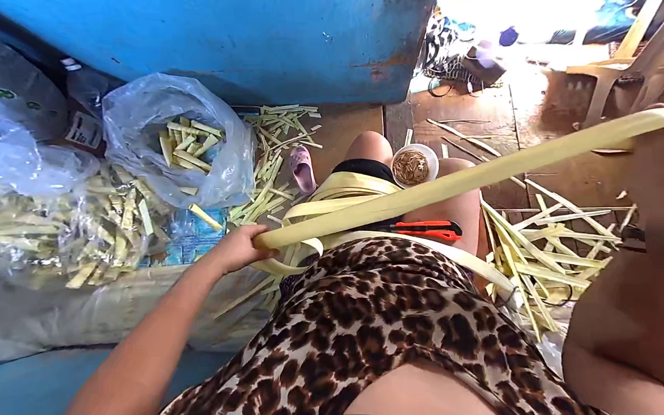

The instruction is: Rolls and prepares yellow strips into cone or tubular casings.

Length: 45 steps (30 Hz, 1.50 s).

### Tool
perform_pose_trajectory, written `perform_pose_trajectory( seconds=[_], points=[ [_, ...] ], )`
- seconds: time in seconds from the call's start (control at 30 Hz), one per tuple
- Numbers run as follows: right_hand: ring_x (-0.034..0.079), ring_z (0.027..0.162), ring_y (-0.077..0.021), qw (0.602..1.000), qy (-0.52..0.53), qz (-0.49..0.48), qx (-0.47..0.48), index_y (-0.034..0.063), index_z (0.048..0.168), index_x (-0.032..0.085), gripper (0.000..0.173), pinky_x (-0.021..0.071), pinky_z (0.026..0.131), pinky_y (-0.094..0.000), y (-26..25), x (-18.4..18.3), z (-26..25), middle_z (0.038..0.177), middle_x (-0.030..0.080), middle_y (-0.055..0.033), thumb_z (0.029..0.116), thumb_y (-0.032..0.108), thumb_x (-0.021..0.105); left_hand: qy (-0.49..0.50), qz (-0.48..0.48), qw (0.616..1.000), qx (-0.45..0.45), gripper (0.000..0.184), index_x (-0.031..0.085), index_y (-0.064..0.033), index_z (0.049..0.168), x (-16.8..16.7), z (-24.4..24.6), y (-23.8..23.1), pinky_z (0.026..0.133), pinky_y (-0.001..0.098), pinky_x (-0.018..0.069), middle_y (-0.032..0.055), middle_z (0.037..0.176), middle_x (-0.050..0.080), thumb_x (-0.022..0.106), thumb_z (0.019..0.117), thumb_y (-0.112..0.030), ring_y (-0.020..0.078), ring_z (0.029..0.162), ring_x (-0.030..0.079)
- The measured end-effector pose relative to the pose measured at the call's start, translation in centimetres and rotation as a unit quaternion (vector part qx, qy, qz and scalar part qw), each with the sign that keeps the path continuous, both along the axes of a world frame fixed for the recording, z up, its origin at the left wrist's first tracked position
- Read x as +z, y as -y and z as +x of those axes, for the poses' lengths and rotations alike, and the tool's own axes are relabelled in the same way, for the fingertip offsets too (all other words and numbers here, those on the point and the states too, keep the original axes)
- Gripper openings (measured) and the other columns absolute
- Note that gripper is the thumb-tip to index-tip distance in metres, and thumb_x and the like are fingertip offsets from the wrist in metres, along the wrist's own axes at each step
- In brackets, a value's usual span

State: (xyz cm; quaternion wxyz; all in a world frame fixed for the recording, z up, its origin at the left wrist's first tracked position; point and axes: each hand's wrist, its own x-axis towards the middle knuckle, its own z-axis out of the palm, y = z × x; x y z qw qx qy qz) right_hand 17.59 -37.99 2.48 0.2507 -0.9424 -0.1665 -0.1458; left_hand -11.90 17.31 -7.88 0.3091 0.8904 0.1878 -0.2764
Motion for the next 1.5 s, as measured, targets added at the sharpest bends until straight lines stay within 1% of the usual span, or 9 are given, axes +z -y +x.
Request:
perform_pose_trajectory(
  seconds=[0.2,0.43,0.53,0.7,0.9,1.1,1.2,1.27,1.5],
  points=[
    [0.064,0.091,-0.0327,0.999,0.013,0.029,-0.031,-0.0063,0.117,0.060,0.045,0.0510,0.082,-0.0522,1.4,-1.4,-1.1,0.101,0.063,-0.0281,0.1126,0.030,0.033,-0.064,0.300,0.950,0.052,0.041,0.072,-0.0117,0.123,-5.8,-11.1,-16.1,0.094,0.0745,0.0467,0.0265,0.114,0.070,0.084,0.0851,-0.019,0.0495,0.110,0.065],
    [0.067,0.081,-0.0421,0.951,-0.265,-0.101,0.119,0.0012,0.106,0.071,0.012,0.0513,0.071,-0.0668,-0.1,-4.5,-3.2,0.092,0.068,-0.0234,0.1014,0.009,0.063,-0.003,0.052,0.892,0.448,0.082,0.036,-0.0090,0.156,-2.3,-14.2,-17.2,0.098,0.0632,0.0421,0.0249,0.153,0.045,0.073,0.0851,0.009,0.0430,0.134,0.047],
    [0.065,0.110,-0.0390,0.904,-0.379,-0.148,0.131,0.0107,0.119,0.076,0.023,0.0497,0.095,-0.0647,-0.9,-9.0,-3.3,0.121,0.068,-0.0189,0.0994,0.007,0.064,0.067,0.093,0.913,0.390,0.082,0.035,-0.0047,0.156,-3.6,-10.3,-14.6,0.105,0.0637,0.0418,0.0293,0.150,0.046,0.076,0.0861,0.004,0.0469,0.133,0.050],
    [0.069,0.081,-0.0409,0.943,-0.270,-0.127,0.146,0.0085,0.104,0.074,0.011,0.0529,0.071,-0.0677,-7.2,-7.9,-6.2,0.084,0.071,-0.0181,0.0987,0.015,0.066,0.372,0.055,0.914,0.150,0.054,0.043,0.0066,0.147,0.0,2.5,0.6,0.116,0.0508,0.0402,0.0272,0.148,0.049,0.061,0.1015,-0.016,0.0362,0.138,0.050],
    [0.071,0.095,-0.0351,0.926,-0.224,-0.126,0.276,0.0128,0.125,0.069,0.030,0.0563,0.078,-0.0598,-17.0,-3.3,-9.9,0.110,0.072,-0.0130,0.0946,0.011,0.068,0.537,0.056,0.803,-0.250,0.029,0.074,-0.0123,0.123,2.5,11.8,17.6,0.106,0.0522,0.0473,0.0106,0.126,0.071,0.067,0.0969,-0.025,0.0289,0.122,0.065],
    [0.071,0.090,-0.0385,0.970,-0.104,-0.147,0.162,0.0090,0.116,0.072,0.023,0.0569,0.071,-0.0583,-12.9,-0.9,-7.8,0.106,0.071,-0.0157,0.1014,0.003,0.055,0.404,0.186,0.891,-0.084,0.022,0.073,-0.0049,0.116,1.8,16.1,9.4,0.096,0.0650,0.0476,0.0195,0.115,0.072,0.062,0.0974,-0.006,0.0418,0.110,0.067],
    [0.070,0.090,-0.0407,0.941,-0.207,-0.192,0.189,0.0044,0.121,0.068,0.027,0.0565,0.073,-0.0602,-15.7,-2.0,-8.6,0.110,0.069,-0.0201,0.0987,0.000,0.054,0.413,0.108,0.892,-0.147,0.046,0.064,-0.0065,0.133,3.2,15.8,14.5,0.106,0.0580,0.0463,0.0163,0.136,0.062,0.076,0.0918,-0.022,0.0338,0.127,0.059],
    [0.070,0.096,-0.0387,0.924,-0.225,-0.198,0.237,0.0065,0.128,0.067,0.031,0.0564,0.078,-0.0578,-17.3,-2.8,-8.8,0.113,0.069,-0.0185,0.1019,0.003,0.051,0.457,0.028,0.869,-0.187,0.020,0.076,-0.0086,0.111,3.5,15.6,17.6,0.095,0.0514,0.0544,0.0095,0.111,0.075,0.072,0.0916,-0.013,0.0253,0.106,0.071],
    [0.067,0.075,-0.0086,0.939,-0.045,0.223,0.259,0.0061,0.089,0.077,0.009,0.0593,0.070,-0.0280,-16.7,-2.7,-7.0,0.084,0.072,-0.0022,0.0909,0.014,0.073,0.484,-0.168,0.855,-0.078,0.014,0.072,-0.0009,0.105,6.3,15.9,18.3,0.075,0.0265,0.0618,0.0030,0.088,0.074,0.065,0.0972,-0.010,0.0068,0.076,0.071]
  ],
)
